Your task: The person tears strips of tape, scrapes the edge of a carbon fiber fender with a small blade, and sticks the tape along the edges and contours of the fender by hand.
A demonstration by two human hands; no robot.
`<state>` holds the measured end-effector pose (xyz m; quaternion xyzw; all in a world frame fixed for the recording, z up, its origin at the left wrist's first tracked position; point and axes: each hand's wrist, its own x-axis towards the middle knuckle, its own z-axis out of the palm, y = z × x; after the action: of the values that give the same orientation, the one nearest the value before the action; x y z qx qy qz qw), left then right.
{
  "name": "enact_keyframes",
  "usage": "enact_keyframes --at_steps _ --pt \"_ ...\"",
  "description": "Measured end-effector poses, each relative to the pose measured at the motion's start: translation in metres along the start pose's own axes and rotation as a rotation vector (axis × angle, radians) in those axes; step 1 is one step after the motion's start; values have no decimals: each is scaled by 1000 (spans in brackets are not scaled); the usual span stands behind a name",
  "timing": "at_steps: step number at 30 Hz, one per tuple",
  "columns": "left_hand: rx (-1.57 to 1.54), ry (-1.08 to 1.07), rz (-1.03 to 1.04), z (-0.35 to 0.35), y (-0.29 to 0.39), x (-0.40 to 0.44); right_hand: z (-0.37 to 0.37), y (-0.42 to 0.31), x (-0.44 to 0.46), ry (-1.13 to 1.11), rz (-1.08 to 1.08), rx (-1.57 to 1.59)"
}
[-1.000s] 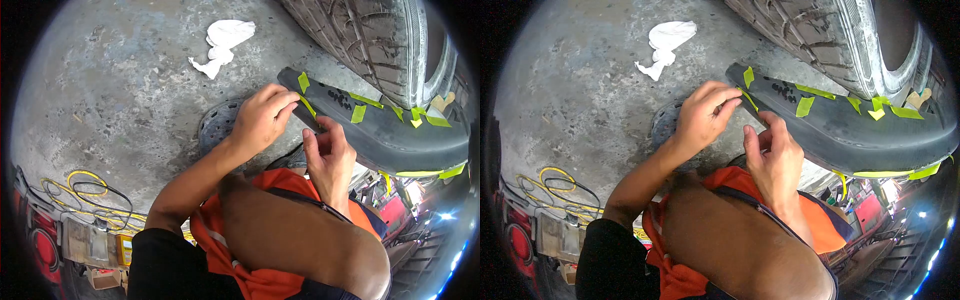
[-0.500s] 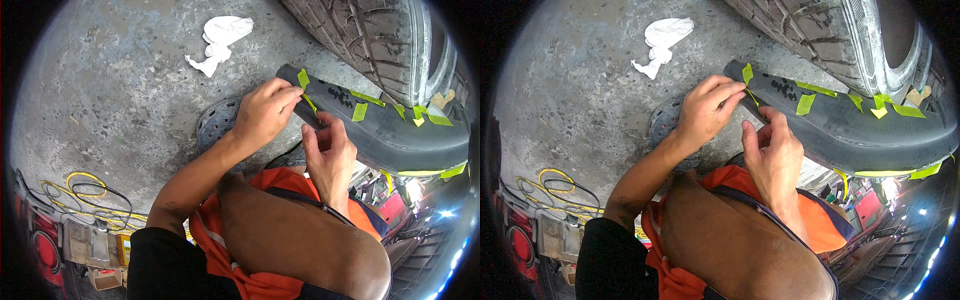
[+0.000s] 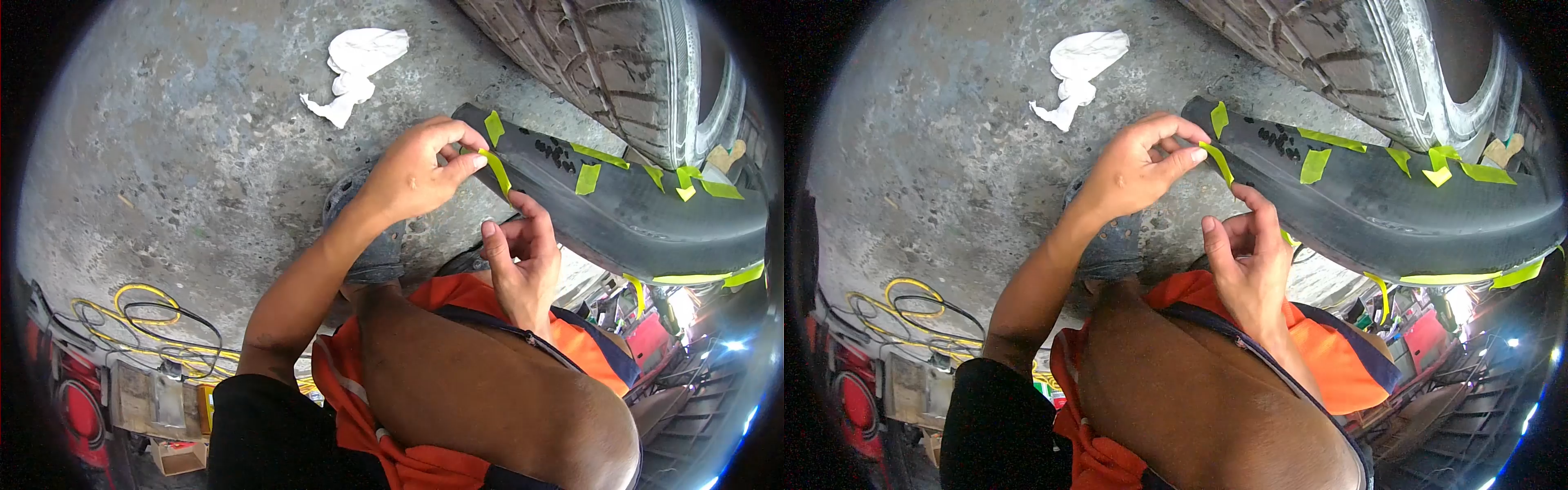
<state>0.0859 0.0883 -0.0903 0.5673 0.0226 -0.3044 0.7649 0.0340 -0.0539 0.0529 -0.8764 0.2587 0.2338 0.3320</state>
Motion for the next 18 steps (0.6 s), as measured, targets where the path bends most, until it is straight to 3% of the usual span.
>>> enact_keyframes --at_steps 3,12,18 --pt "-26 -10 -33 2 1 6 3 2 1 -9 20 51" --pt "159 141 220 7 -11 16 8 6 -6 -65 86 177" --pt "58 201 182 5 -8 14 2 22 -22 -15 -147 -57"
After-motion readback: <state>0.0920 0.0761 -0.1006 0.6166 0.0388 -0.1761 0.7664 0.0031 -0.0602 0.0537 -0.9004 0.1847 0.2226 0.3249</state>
